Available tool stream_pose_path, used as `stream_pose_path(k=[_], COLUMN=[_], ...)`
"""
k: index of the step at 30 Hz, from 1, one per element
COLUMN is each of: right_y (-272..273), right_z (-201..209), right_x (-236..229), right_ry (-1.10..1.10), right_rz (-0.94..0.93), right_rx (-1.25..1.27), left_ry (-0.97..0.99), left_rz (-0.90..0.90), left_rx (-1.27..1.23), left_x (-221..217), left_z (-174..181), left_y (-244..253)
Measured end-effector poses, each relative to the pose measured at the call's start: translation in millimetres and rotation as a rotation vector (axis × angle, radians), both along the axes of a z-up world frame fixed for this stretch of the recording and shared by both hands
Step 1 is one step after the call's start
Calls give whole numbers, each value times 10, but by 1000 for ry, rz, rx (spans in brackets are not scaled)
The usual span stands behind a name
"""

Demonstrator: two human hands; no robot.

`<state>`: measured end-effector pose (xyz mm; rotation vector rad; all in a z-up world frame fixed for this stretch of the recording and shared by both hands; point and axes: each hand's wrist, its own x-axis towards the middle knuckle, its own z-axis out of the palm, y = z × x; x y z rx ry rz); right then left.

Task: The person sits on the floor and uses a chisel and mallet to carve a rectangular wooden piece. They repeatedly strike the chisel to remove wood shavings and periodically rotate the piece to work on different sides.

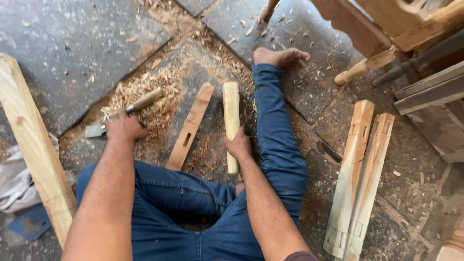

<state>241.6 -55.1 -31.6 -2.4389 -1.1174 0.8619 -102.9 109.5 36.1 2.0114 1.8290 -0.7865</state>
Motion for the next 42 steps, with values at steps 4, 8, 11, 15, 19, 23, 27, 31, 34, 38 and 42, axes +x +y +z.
stream_pose_path(k=[4,8,11,15,19,23,27,31,34,38,42], right_y=[79,-10,-55,89,-130,76,-12,-106,-371,-613,-615], right_z=[-27,-164,-232,-155,-108,-23,363,975,1332,1571,1744], right_x=[109,141,188,183,232,219,81,-128,-161,-68,-238], right_ry=[-7,-14,-54,-83,-119,-79,48,675,942,1030,918], right_rz=[-10,29,55,101,91,59,35,-191,-42,63,65], right_rx=[-28,63,89,101,106,132,210,330,557,461,419], left_ry=[-258,-471,-261,-107,-58,-841,-1805,-2361,-2240,-2108,-1859], left_rz=[301,42,-44,-148,-163,462,810,721,786,630,654], left_rx=[84,364,342,290,389,767,670,592,368,308,224], left_x=[126,3,-11,90,-3,-346,-245,280,553,715,758], left_z=[106,-114,-327,-167,222,754,888,824,781,698,590], left_y=[227,244,86,134,44,-5,-445,-798,-946,-989,-861])
